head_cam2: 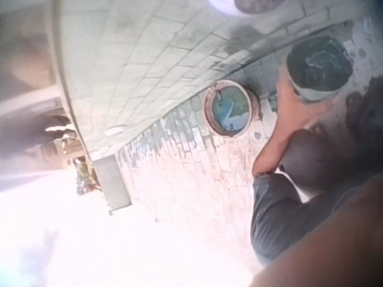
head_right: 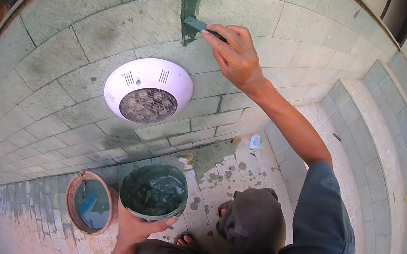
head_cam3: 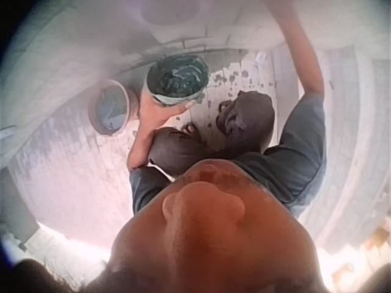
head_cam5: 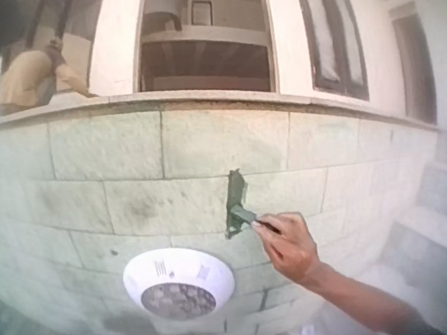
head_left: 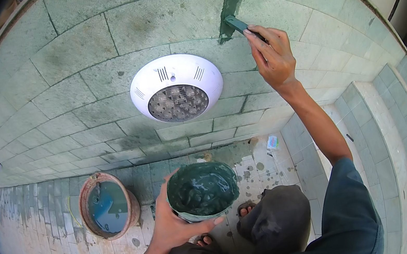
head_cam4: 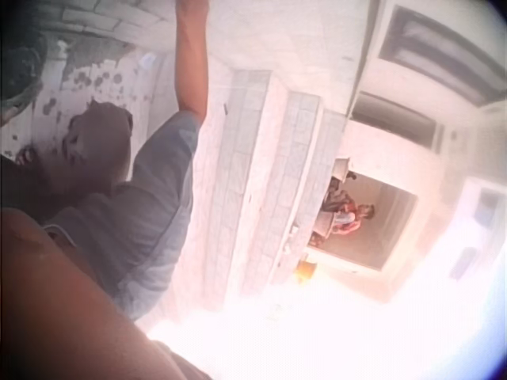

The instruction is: The person applies grout to the joints of a tiled wall by hand using a small scraping tool, dipping it into a container of green material and spreading it along the grout lines.

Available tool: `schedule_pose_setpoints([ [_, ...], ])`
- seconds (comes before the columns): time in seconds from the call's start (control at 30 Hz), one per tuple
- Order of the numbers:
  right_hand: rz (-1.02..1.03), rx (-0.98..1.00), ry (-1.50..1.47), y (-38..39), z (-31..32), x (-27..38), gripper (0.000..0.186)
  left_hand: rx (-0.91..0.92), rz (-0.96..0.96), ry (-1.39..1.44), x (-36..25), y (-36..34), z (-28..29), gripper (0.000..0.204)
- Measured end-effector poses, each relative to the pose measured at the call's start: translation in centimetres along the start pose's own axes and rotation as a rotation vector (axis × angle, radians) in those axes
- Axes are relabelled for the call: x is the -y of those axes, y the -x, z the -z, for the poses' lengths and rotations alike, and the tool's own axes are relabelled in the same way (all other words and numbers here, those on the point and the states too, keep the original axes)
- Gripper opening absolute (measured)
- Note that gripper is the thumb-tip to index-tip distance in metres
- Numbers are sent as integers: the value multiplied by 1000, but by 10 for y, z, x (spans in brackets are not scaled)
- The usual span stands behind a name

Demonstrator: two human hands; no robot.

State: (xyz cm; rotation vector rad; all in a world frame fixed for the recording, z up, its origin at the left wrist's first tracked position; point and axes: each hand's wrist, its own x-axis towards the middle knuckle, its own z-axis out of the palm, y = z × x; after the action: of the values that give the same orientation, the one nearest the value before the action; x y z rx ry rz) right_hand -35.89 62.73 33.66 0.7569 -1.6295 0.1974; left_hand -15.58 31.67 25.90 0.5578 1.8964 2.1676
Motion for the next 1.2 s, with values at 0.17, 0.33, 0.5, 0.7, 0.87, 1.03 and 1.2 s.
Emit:
schedule_pose_setpoints([
  [0.17, 11, -96, 43, -6, -8, -10, 43, -7, -9, -37, 1, 1, 2, 93],
  [0.33, -14, 61, -20, 0, -18, -4, 43, 1, 10, -29, 1, 1, 3, 93],
  [0.5, -105, 250, -91, 14, -1, 23, 38, -15, -25, 20, -1, 1, 3, 93],
  [0.7, -694, 377, -548, -17, 55, 53, 29, -69, -82, -149, 14, -6, 5, 96],
  [0.87, -191, 699, -858, -42, 91, 90, 29, -191, -217, -521, 28, -15, 6, 96],
  [1.03, -70, 873, -865, -26, 80, 131, 29, -211, -198, -582, 25, -18, 2, 91],
  [1.2, -376, 1258, -1008, -16, 69, 129, 18, -179, -190, -706, 19, -15, -1, 90],
])
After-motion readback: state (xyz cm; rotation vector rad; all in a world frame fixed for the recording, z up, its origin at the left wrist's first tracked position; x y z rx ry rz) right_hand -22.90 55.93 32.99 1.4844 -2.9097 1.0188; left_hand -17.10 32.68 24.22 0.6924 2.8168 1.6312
